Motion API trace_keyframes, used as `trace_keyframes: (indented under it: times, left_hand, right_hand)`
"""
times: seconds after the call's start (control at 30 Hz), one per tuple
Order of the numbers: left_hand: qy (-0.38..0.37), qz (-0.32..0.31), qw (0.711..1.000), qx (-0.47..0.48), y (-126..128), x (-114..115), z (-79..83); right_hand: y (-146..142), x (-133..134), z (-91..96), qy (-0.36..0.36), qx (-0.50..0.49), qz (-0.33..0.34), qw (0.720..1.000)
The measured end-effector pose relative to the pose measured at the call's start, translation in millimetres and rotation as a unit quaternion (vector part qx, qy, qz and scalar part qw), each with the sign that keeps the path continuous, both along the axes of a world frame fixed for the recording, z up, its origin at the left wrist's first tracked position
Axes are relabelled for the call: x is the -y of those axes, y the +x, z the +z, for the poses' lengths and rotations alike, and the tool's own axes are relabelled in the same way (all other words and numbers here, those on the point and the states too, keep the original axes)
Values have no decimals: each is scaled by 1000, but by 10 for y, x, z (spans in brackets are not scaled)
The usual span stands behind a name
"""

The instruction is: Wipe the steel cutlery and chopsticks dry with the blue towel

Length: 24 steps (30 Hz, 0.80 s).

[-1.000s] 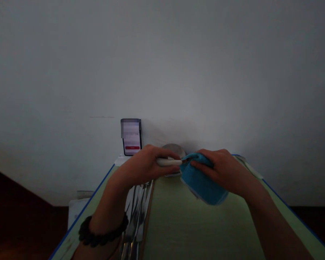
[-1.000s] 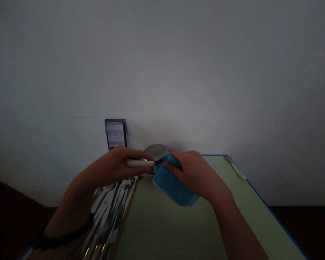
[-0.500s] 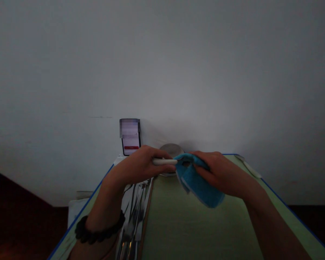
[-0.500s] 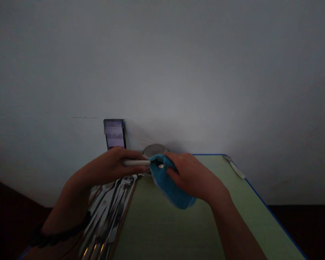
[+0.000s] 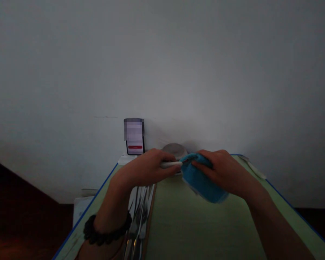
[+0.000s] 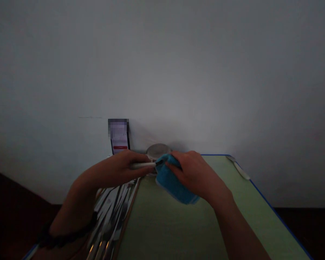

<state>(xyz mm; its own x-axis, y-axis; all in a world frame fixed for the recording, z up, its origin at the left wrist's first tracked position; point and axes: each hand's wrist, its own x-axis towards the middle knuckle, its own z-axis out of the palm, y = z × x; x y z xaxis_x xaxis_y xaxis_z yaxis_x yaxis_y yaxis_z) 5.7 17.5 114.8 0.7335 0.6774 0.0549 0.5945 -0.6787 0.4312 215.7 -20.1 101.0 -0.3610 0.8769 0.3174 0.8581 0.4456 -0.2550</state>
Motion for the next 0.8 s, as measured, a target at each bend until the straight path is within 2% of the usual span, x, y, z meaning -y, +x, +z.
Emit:
trace_keyframes:
  times: [0.8]
  left_hand:
    - [-25, 23, 999, -2, -36, -21, -22]
  right_hand:
    - [56, -15, -13, -10, 14, -28, 999]
